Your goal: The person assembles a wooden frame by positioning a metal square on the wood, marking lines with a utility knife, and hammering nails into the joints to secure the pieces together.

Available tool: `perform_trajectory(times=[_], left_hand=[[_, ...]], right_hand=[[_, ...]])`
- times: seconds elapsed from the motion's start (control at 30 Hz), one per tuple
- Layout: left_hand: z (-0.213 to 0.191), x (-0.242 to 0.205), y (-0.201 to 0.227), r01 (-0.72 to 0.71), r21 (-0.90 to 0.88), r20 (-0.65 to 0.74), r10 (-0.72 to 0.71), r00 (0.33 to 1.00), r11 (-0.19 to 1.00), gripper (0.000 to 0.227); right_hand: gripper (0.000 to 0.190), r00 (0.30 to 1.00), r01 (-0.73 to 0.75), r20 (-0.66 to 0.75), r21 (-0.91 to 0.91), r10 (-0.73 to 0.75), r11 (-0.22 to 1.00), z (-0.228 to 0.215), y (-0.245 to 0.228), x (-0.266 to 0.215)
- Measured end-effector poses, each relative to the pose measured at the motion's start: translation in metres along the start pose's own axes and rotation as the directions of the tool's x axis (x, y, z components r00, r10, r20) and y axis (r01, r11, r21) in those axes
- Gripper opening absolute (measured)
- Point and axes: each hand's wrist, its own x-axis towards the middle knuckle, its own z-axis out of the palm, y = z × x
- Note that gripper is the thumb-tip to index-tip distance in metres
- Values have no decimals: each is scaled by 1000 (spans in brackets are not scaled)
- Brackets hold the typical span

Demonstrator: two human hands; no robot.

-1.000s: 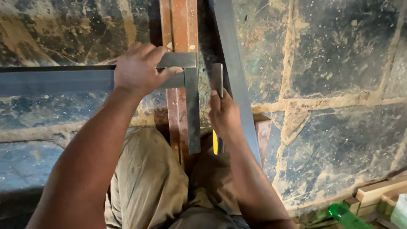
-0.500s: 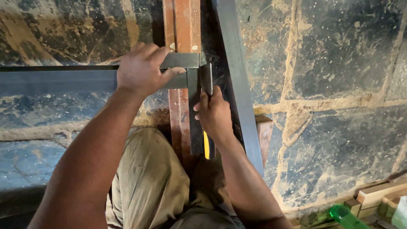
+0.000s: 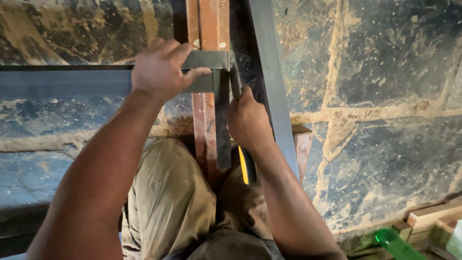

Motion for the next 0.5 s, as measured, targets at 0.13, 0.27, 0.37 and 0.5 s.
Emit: perform_trajectory(times=[0.13,0.27,0.37,0.5], left_hand=[[0,-1,-2,-14,0,-17,14,1000,1000,72],[1,1,-4,-4,-27,17,4,1000,1000,75],[-1,0,-3,-3,-43,33,4,999,999,73],[0,1,-2,-20,39,-42,21,999,999,69]], right_hand=[[22,996,91,6,-64,-91,994,8,19,-7],[22,996,85,27,-112,-83,990,21,48,-14],[22,947,316,126,-233,-294,920,22,66,-29],[20,982,191,19,-139,-190,972,16,63,-39]])
